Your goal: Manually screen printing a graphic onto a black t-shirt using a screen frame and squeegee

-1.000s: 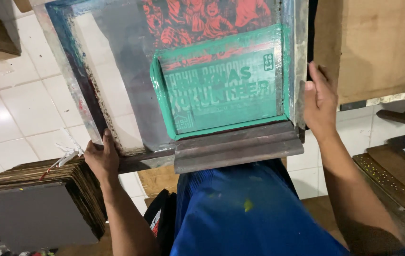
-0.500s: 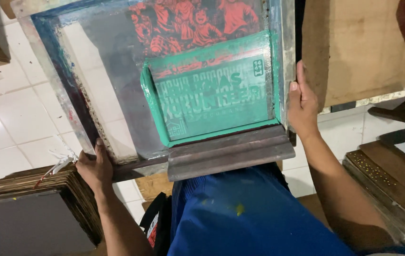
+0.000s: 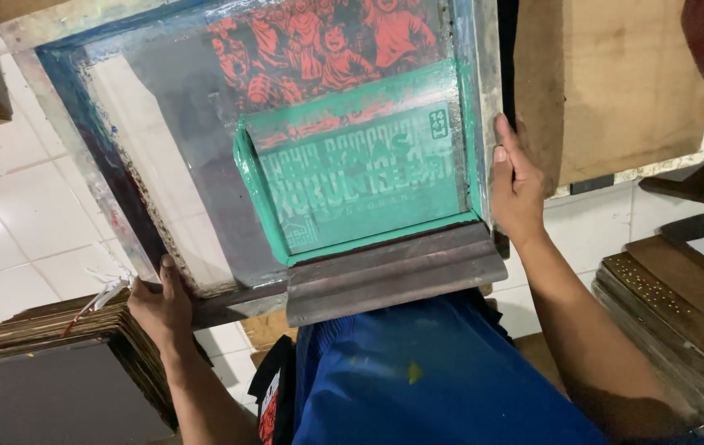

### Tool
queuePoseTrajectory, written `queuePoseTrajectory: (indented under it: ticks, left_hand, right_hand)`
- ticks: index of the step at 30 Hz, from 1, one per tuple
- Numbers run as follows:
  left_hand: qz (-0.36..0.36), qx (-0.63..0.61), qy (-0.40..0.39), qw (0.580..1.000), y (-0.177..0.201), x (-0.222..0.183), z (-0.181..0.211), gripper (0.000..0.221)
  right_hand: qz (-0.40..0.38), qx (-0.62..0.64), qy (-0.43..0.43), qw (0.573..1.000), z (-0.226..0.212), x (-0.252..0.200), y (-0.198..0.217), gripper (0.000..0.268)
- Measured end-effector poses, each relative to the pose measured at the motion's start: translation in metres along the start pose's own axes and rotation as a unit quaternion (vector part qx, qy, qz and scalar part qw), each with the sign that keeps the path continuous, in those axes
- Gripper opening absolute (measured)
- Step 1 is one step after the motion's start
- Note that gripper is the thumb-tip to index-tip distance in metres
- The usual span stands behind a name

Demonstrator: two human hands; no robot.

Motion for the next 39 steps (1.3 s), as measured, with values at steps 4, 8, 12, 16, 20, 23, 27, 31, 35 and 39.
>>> queuePoseTrajectory:
  ticks: [4,8,12,16,20,23,27,31,35,39]
  left_hand:
    - [-0.001,0.03,0.004,1.0,-0.002,0.002,-0.009,0.066]
    - [0.004,0.028,0.003,1.0,-0.003,0.001,-0.01,0.065]
    - [0.096,-0.101,-0.111,0.984,0.021,-0.015,0.044,0.049]
    - [0.197,-0.087,-0.148,0.965,0.044,-0.059,0.062,0.062]
    - [0.24,-0.206,0.1,0.943,0.027,-0.123,0.046,0.089]
    - [0.055,-0.185,0.156,0.969,-0.022,-0.155,0.029,0.084]
    - [-0.018,-0.383,0.438,0.813,-0.041,-0.181,0.07,0.05]
    - [-0.022,-0.447,0.377,0.811,-0.045,-0.178,0.062,0.043]
    - [-0.04,-0.48,0.347,0.805,-0.053,-0.174,0.054,0.045]
    - [-0.105,-0.243,0.433,0.862,-0.027,-0.181,0.084,0.059]
  right_hand:
    - [0.0,-0.004,-0.003,1.0,0.0,-0.001,0.0,0.043]
    - [0.0,-0.008,0.004,1.0,-0.001,0.001,0.001,0.044]
    - [0.008,-0.034,0.021,0.999,0.002,-0.001,0.001,0.044]
    - [0.008,-0.038,0.029,0.999,0.017,-0.003,0.0,0.045]
    - [0.0,-0.034,0.014,0.999,0.011,-0.004,-0.002,0.041]
    - [-0.004,-0.026,-0.004,1.0,0.008,-0.004,-0.002,0.04]
    - [0.002,-0.035,0.003,0.999,0.01,-0.003,-0.002,0.039]
    - [0.004,-0.045,0.035,0.998,0.008,-0.004,-0.001,0.038]
    - [-0.002,-0.044,0.037,0.998,0.0,-0.002,-0.002,0.038]
    - [0.002,-0.038,0.027,0.999,0.001,-0.003,-0.003,0.039]
Point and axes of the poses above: each hand's wrist, its own x-axis towards the middle knuckle, its own y-axis out of the back of the hand, z = x × y, the point moved 7 cm from there along x, towards the middle knuckle, and after that the axes turned 3 degrees about z, right-handed, at the moved point
